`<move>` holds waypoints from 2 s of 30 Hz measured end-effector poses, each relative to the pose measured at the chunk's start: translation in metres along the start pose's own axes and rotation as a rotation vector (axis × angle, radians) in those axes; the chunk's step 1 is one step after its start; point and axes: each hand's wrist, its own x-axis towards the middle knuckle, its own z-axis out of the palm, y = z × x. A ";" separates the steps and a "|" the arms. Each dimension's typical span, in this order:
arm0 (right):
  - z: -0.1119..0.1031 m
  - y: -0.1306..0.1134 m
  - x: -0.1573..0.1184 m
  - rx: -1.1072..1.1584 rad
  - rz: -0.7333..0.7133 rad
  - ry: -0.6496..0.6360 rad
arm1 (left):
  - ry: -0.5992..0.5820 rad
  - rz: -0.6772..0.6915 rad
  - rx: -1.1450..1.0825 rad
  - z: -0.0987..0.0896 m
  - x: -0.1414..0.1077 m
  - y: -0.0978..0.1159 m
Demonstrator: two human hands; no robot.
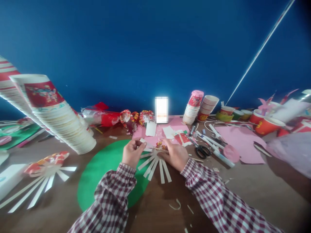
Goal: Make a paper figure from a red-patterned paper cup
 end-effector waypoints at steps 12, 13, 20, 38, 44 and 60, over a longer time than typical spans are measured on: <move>-0.017 0.001 0.002 -0.019 -0.081 0.192 | -0.637 0.177 0.243 -0.012 -0.001 0.018; -0.016 0.000 0.002 -0.018 -0.095 0.182 | -0.669 0.165 0.229 -0.010 -0.002 0.018; -0.010 -0.005 0.002 0.052 -0.296 0.098 | -0.550 0.023 0.189 -0.008 -0.002 0.011; -0.003 0.000 0.005 0.060 -0.408 0.091 | -0.568 0.103 0.221 -0.006 0.000 0.006; -0.002 0.000 0.005 0.065 -0.392 0.080 | -0.573 0.139 0.255 -0.006 0.000 0.003; -0.015 -0.012 0.005 0.074 -0.309 -0.045 | -0.540 0.170 0.349 -0.001 -0.006 0.004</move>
